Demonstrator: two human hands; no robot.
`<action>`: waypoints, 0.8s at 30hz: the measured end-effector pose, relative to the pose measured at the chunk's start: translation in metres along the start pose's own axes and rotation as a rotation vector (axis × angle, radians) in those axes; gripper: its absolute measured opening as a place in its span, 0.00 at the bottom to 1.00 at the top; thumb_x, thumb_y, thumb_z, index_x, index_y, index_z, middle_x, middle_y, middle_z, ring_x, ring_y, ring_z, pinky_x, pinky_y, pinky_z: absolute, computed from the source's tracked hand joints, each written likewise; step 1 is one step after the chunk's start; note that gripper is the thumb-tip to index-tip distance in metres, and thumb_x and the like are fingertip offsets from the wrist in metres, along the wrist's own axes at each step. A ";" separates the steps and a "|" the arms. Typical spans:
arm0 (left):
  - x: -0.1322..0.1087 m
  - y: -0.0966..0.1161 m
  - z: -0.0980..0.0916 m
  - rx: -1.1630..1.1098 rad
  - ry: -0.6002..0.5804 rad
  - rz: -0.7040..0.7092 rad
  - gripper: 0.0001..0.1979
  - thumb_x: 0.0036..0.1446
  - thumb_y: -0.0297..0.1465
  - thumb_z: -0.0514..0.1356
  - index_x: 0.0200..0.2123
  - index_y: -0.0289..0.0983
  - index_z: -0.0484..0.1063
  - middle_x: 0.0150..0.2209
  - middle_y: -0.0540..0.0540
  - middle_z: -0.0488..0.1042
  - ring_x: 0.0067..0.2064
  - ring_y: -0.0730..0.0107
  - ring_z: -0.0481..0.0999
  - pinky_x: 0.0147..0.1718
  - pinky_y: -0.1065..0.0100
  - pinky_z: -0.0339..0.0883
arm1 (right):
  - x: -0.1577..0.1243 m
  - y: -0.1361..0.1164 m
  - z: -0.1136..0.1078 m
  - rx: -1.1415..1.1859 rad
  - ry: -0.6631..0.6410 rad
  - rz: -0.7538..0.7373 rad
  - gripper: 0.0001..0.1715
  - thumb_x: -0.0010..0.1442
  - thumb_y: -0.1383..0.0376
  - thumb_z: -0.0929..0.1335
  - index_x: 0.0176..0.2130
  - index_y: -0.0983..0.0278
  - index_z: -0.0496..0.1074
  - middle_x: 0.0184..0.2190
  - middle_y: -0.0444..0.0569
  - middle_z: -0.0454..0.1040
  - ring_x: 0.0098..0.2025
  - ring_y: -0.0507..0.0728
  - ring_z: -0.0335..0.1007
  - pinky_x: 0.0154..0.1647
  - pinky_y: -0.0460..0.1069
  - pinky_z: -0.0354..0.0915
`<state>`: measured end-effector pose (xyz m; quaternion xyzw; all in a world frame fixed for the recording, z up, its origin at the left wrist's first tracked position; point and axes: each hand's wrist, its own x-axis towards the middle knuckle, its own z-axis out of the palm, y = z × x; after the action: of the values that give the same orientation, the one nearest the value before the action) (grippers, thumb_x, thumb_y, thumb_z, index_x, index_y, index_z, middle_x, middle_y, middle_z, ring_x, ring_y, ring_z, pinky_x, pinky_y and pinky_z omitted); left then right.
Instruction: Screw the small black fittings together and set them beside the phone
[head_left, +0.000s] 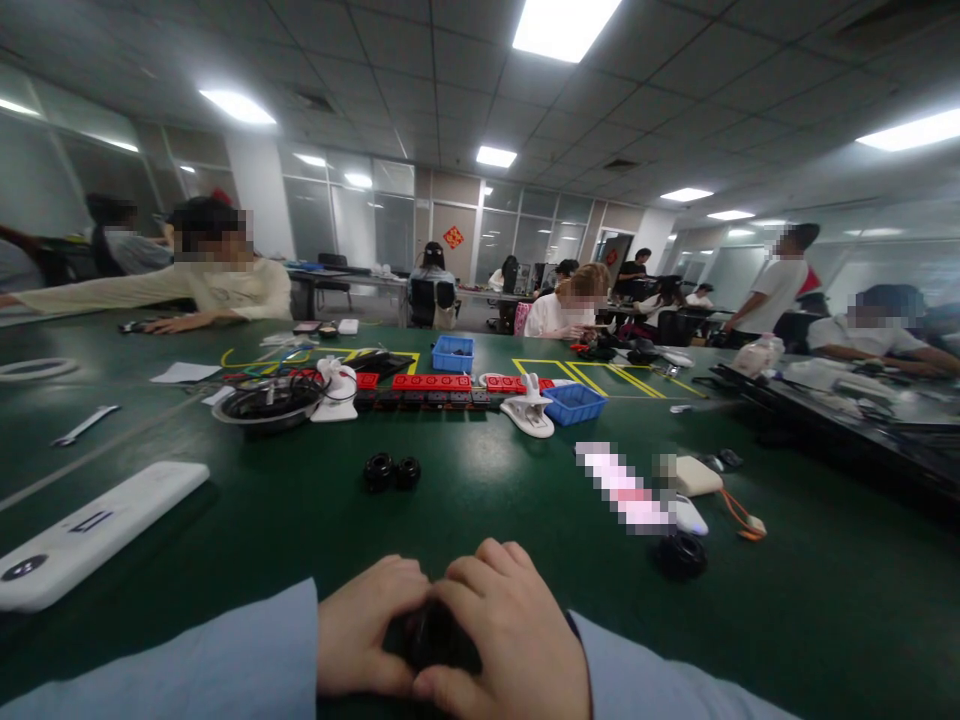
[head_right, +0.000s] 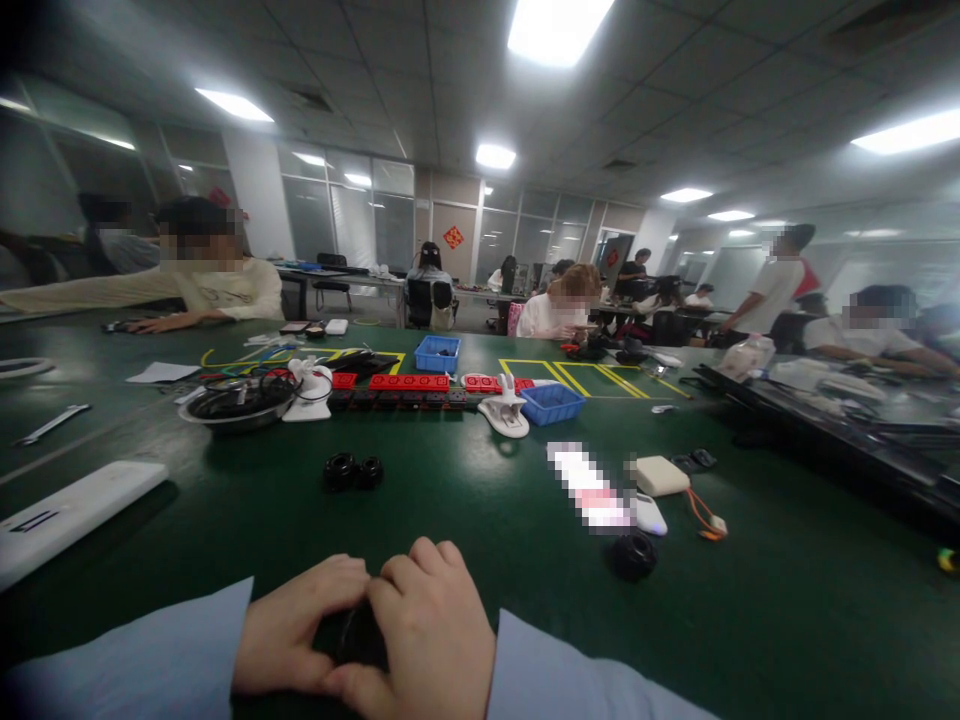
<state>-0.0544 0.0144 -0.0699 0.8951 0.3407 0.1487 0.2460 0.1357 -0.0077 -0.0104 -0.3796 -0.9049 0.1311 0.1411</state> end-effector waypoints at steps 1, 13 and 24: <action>0.000 -0.001 0.001 -0.002 0.003 -0.015 0.23 0.45 0.52 0.59 0.33 0.37 0.69 0.31 0.48 0.71 0.32 0.65 0.67 0.35 0.64 0.59 | 0.000 0.000 0.002 -0.022 -0.026 0.001 0.19 0.49 0.53 0.70 0.38 0.62 0.71 0.37 0.46 0.72 0.40 0.57 0.59 0.40 0.53 0.52; 0.000 -0.004 0.005 0.017 0.007 -0.022 0.18 0.43 0.46 0.63 0.29 0.37 0.68 0.29 0.49 0.70 0.32 0.66 0.65 0.33 0.65 0.57 | 0.001 0.002 0.008 -0.087 -0.043 -0.027 0.18 0.50 0.55 0.70 0.39 0.63 0.70 0.35 0.46 0.70 0.40 0.57 0.59 0.40 0.52 0.53; 0.000 -0.003 0.002 0.008 -0.010 -0.043 0.20 0.44 0.48 0.61 0.30 0.37 0.68 0.30 0.49 0.70 0.32 0.65 0.66 0.34 0.64 0.57 | 0.001 0.001 0.007 -0.099 -0.059 -0.071 0.17 0.51 0.57 0.69 0.39 0.64 0.70 0.35 0.48 0.70 0.39 0.57 0.58 0.39 0.52 0.53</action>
<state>-0.0548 0.0161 -0.0734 0.8893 0.3594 0.1375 0.2471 0.1333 -0.0069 -0.0175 -0.3496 -0.9270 0.0922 0.1000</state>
